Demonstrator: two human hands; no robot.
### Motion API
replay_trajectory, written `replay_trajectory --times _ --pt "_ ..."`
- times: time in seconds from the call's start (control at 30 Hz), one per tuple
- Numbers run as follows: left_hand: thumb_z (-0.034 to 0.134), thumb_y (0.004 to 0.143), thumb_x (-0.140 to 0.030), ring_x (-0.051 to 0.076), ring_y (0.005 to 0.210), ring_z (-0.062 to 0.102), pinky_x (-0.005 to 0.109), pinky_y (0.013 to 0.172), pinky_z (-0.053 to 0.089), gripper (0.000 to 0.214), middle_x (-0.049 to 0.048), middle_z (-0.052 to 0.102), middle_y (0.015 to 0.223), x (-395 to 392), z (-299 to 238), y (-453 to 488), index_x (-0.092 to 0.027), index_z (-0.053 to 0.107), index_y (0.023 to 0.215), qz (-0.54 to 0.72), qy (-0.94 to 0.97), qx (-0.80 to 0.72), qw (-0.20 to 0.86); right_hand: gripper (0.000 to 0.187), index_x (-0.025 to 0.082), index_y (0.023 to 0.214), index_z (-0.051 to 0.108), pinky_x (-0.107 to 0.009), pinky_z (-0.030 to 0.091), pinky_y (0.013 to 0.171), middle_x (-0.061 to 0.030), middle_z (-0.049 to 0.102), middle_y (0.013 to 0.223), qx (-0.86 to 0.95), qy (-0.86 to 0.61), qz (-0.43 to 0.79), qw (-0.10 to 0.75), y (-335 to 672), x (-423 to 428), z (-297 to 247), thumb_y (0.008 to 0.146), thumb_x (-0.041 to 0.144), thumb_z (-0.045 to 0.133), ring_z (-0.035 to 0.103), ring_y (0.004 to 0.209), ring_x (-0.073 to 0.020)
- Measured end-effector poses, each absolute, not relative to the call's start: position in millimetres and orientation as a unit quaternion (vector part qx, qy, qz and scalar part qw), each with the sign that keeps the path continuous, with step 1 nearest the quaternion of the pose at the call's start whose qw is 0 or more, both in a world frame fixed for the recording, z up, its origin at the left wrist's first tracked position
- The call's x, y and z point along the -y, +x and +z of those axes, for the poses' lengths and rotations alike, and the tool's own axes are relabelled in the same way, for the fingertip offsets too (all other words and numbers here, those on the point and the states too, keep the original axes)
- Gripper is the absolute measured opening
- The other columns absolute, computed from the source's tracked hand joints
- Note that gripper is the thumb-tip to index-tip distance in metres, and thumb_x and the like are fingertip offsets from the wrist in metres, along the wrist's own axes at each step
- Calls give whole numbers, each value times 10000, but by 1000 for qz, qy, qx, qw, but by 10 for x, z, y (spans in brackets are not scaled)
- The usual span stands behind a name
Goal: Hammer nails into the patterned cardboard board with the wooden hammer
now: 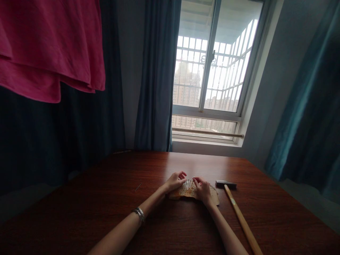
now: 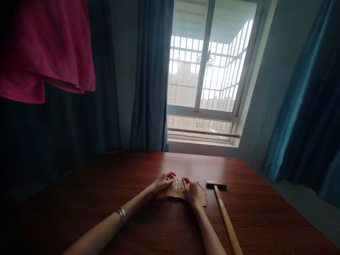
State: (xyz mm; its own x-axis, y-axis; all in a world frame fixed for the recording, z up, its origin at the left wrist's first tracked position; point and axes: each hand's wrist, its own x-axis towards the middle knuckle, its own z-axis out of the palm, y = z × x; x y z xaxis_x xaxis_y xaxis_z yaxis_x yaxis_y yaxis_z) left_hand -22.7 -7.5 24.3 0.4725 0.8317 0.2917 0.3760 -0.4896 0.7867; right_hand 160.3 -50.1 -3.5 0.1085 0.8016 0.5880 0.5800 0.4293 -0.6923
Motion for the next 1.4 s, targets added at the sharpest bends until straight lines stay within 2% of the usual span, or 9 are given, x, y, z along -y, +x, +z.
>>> replay_trajectory --times 0.17,0.67,0.9,1.4 --pt "502 731 -323 150 715 593 251 670 459 263 43 656 760 87 320 -110 -122 628 847 344 799 -388 304 218 225 768 672 -305 461 661 -37 682 766 663 -520 95 531 1597 481 -75 788 335 484 600 680 -187" --pt "481 724 -311 154 749 584 243 690 446 281 30 663 787 26 141 6 -131 645 865 352 763 -403 362 177 233 783 651 -289 467 649 -24 653 738 666 -508 92 539 1565 506 -49 785 269 478 591 678 -172" --pt "504 743 -353 150 791 586 229 713 445 288 25 665 832 100 166 -11 -149 645 889 355 779 -386 342 165 236 773 649 -289 464 630 -27 650 730 661 -509 85 545 1549 521 -31 773 248 484 592 674 -176" --pt "534 714 -256 137 775 588 216 697 455 237 12 664 823 143 168 -2 -161 646 900 359 783 -386 331 180 235 759 646 -278 462 616 -19 647 705 662 -514 76 541 1529 550 -1 783 248 468 587 654 -171"
